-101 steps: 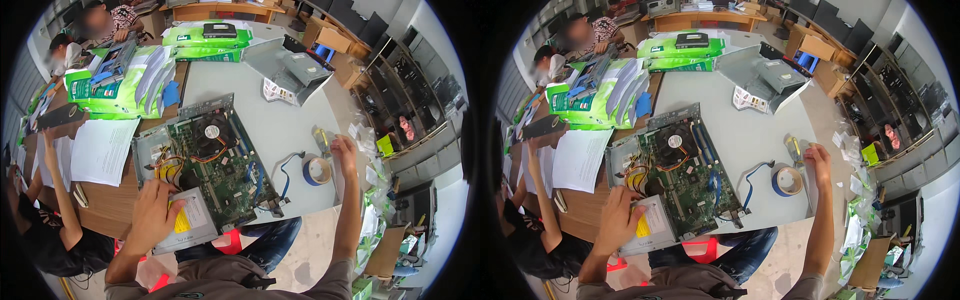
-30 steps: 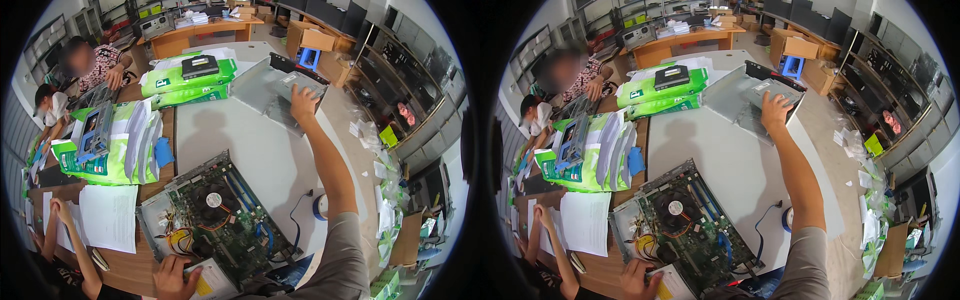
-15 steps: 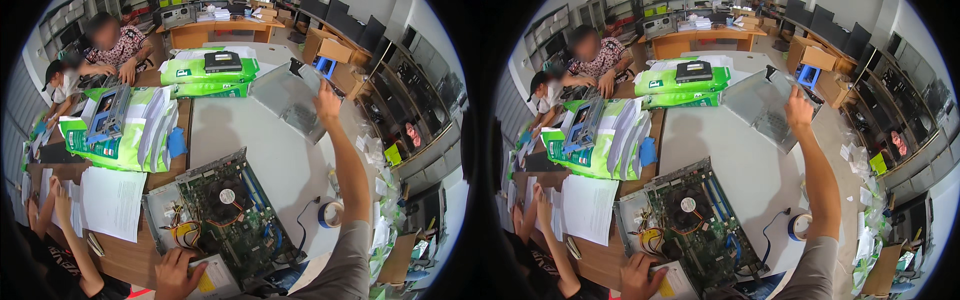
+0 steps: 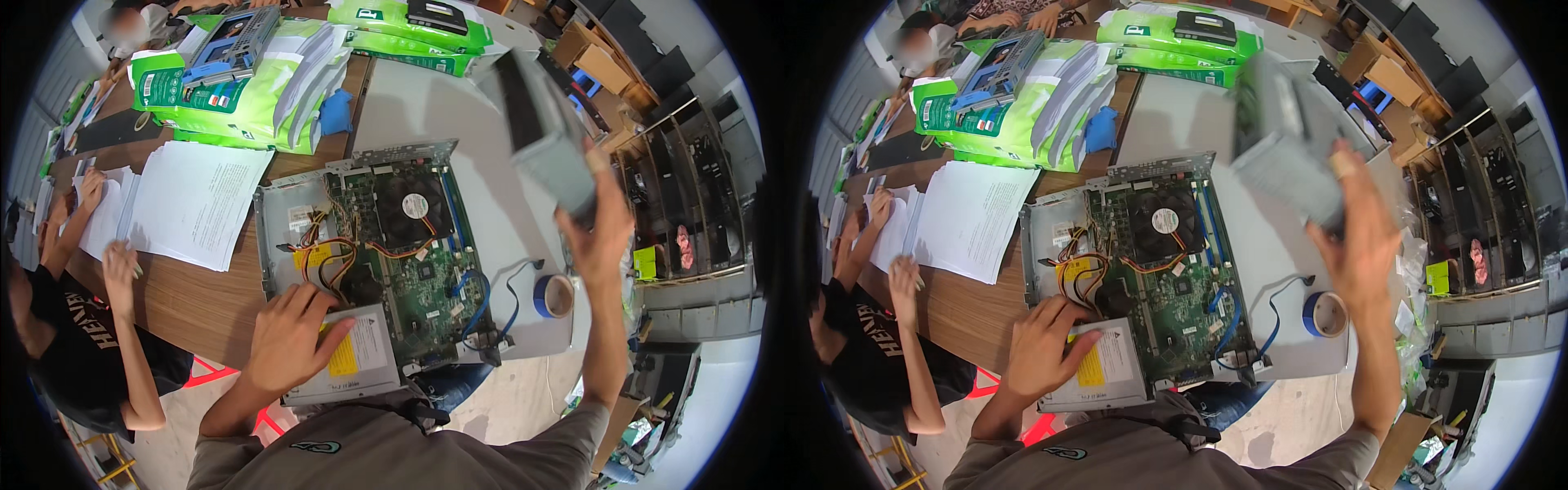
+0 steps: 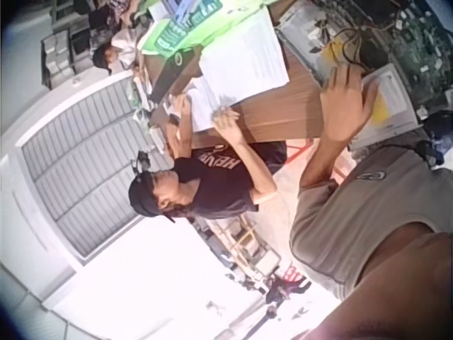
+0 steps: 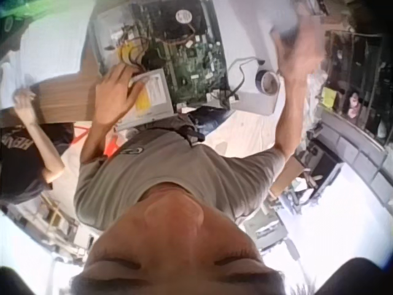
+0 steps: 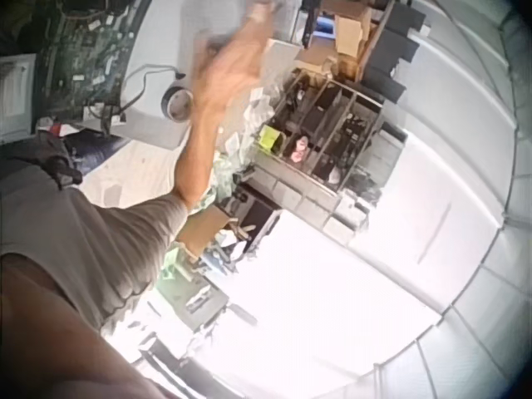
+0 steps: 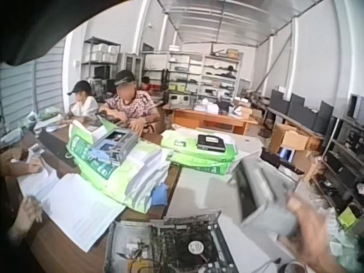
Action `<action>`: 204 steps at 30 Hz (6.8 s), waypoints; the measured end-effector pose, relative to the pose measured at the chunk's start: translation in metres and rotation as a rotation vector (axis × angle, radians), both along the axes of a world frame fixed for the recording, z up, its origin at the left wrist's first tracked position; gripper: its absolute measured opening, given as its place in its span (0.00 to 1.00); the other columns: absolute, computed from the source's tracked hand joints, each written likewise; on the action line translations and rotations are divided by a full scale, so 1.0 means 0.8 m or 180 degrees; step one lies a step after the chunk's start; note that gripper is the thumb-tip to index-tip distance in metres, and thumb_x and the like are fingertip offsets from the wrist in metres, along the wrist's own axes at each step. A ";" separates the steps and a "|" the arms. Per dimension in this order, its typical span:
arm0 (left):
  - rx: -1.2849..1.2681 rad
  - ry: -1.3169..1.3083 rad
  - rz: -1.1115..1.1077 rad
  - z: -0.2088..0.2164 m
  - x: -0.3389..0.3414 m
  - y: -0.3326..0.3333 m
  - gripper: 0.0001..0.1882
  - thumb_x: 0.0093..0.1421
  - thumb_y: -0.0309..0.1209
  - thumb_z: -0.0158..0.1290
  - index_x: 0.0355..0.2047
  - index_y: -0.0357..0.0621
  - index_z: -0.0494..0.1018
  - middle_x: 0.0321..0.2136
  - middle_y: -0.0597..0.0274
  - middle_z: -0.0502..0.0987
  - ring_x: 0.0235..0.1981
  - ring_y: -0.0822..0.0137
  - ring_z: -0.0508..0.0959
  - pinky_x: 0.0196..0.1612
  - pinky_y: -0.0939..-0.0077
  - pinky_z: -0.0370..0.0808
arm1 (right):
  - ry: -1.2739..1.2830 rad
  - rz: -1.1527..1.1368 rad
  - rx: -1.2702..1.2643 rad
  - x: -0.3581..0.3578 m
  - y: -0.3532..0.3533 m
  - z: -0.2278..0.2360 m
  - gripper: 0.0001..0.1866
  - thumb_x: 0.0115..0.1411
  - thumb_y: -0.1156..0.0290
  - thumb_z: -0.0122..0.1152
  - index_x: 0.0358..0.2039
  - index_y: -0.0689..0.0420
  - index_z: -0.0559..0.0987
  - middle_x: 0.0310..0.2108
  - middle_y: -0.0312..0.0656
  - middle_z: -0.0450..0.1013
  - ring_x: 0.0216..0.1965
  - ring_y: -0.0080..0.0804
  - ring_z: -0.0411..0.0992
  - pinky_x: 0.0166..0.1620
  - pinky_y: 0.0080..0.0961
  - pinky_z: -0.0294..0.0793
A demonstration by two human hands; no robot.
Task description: The person disassembles a computer by using a screwdriver to remove screws from the power supply unit and then lifts the unit out of the computer chassis.
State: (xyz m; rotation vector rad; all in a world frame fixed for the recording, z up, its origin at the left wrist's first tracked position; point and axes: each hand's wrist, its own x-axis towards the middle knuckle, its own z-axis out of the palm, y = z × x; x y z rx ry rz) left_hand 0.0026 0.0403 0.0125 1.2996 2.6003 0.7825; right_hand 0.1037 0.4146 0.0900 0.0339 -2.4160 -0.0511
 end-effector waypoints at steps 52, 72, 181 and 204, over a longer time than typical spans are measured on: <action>0.0357 -0.0135 0.0091 -0.001 0.014 0.003 0.11 0.62 0.35 0.59 0.35 0.40 0.74 0.32 0.55 0.75 0.36 0.49 0.78 0.35 0.56 0.72 | -0.0826 -0.0551 0.0054 0.056 0.043 -0.109 0.44 0.40 0.73 0.75 0.61 0.47 0.69 0.62 0.36 0.70 0.57 0.47 0.72 0.56 0.39 0.76; 0.0219 -0.0223 0.0092 0.002 0.006 0.004 0.10 0.60 0.34 0.59 0.35 0.40 0.74 0.32 0.55 0.75 0.35 0.50 0.77 0.37 0.59 0.71 | -0.0647 -0.0923 -0.1304 0.107 0.016 -0.087 0.36 0.49 0.78 0.72 0.60 0.55 0.70 0.59 0.48 0.68 0.58 0.53 0.69 0.59 0.40 0.70; 0.0329 -0.0037 -0.0045 -0.008 -0.003 -0.009 0.13 0.61 0.39 0.59 0.35 0.42 0.74 0.34 0.59 0.75 0.33 0.55 0.78 0.33 0.64 0.74 | 0.0525 -0.2020 -0.2964 0.291 0.130 -0.265 0.14 0.68 0.74 0.53 0.51 0.67 0.77 0.41 0.46 0.79 0.44 0.31 0.76 0.52 0.26 0.72; 0.0441 -0.0151 -0.0120 -0.009 -0.004 -0.004 0.14 0.59 0.38 0.60 0.36 0.41 0.74 0.32 0.59 0.74 0.34 0.56 0.76 0.34 0.61 0.73 | 0.0026 -0.2009 -0.3599 0.287 0.149 -0.209 0.13 0.66 0.71 0.58 0.48 0.63 0.78 0.42 0.41 0.79 0.42 0.25 0.75 0.48 0.24 0.74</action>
